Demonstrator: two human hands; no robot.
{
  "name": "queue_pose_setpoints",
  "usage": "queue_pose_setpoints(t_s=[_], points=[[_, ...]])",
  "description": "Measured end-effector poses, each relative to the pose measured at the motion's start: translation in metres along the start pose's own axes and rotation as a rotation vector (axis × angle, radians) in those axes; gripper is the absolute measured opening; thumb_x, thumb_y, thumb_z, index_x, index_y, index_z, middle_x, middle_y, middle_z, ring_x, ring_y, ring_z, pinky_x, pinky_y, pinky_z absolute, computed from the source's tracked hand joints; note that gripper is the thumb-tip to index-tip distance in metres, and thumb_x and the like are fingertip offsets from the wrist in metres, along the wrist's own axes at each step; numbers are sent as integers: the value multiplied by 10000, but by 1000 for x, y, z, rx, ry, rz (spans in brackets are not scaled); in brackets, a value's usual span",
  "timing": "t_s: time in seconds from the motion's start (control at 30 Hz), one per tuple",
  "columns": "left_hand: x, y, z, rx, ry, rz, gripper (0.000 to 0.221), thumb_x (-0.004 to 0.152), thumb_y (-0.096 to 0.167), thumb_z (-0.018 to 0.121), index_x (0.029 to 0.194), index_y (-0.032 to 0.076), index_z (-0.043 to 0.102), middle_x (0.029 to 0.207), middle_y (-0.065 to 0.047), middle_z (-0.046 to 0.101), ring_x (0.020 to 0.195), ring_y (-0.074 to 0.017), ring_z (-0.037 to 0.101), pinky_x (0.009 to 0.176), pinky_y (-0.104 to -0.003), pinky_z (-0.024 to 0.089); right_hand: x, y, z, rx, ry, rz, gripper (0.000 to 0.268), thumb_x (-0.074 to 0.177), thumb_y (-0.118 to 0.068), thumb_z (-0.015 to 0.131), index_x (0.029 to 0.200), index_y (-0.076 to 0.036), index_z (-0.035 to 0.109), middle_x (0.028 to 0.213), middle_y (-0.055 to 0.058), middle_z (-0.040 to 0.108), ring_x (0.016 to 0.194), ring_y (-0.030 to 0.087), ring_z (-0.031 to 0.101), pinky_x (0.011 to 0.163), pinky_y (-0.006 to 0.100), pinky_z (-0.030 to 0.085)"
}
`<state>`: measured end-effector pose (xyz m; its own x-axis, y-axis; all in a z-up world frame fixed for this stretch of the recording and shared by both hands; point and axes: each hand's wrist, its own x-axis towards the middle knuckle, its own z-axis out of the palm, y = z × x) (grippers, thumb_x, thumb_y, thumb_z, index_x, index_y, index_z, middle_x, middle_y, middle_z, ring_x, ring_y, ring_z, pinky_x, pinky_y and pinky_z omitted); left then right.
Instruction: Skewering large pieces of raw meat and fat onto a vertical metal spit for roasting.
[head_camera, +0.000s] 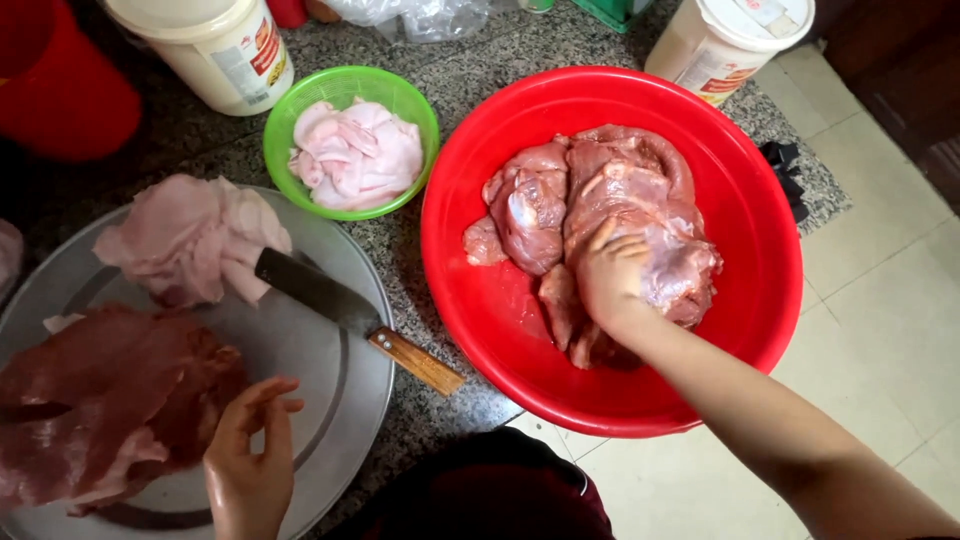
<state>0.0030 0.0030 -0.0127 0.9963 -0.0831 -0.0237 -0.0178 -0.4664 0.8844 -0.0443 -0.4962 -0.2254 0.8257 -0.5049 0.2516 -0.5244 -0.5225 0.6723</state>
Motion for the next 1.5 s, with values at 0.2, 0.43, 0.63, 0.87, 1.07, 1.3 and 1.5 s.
queue_pose_setpoints(t_s=[0.2,0.43,0.63,0.87,1.07,1.3,1.5], points=[[-1,12,-5,32,-11,-115,230,1079,41,526,1171,76,734,1161,-37,768,947,-173,754,865,-332,562,39,73,-75,372,-267,-291,283,937,-59,578,1191,59,617,894,155,793,780,347,801,622,433,641],[-3,-9,-8,-3,12,-34,227,1100,50,526,1168,78,741,1151,-28,761,932,-148,736,852,-309,553,85,174,-57,1328,-542,565,174,855,-163,627,930,-68,752,787,78,707,733,173,683,570,394,515],[6,0,-4,-10,-33,-73,230,1062,50,534,1171,85,734,1157,-28,770,943,-152,751,718,-318,565,108,245,-55,1676,-287,795,174,916,-285,774,1058,-194,731,904,-52,706,762,80,630,640,281,492],[17,22,3,-4,-92,-64,234,1060,94,540,1188,79,736,1187,-35,772,965,-148,755,569,-320,556,120,304,-129,2528,-257,489,192,1016,-180,681,1206,-156,683,1083,-22,745,1040,86,750,993,203,623],[8,14,4,-4,-52,-30,223,1062,101,544,1163,121,742,1155,17,784,921,-117,759,493,-282,474,114,270,-43,2230,-605,472,256,1077,-287,601,1333,-295,601,1214,-89,619,1088,90,611,980,316,525],[1,-6,-2,-20,-61,-134,255,1049,80,525,1176,101,745,1147,-4,792,916,-173,791,614,-311,563,57,200,25,1476,-365,485,264,1062,-205,656,1298,-109,723,1025,62,748,780,111,602,658,286,473],[21,-38,16,62,-39,-69,236,1000,139,585,1141,151,774,1114,24,806,896,-119,787,759,-274,551,26,145,-24,1211,-150,33,262,1082,-301,645,1142,-117,823,1126,127,784,1013,378,736,892,501,536]])
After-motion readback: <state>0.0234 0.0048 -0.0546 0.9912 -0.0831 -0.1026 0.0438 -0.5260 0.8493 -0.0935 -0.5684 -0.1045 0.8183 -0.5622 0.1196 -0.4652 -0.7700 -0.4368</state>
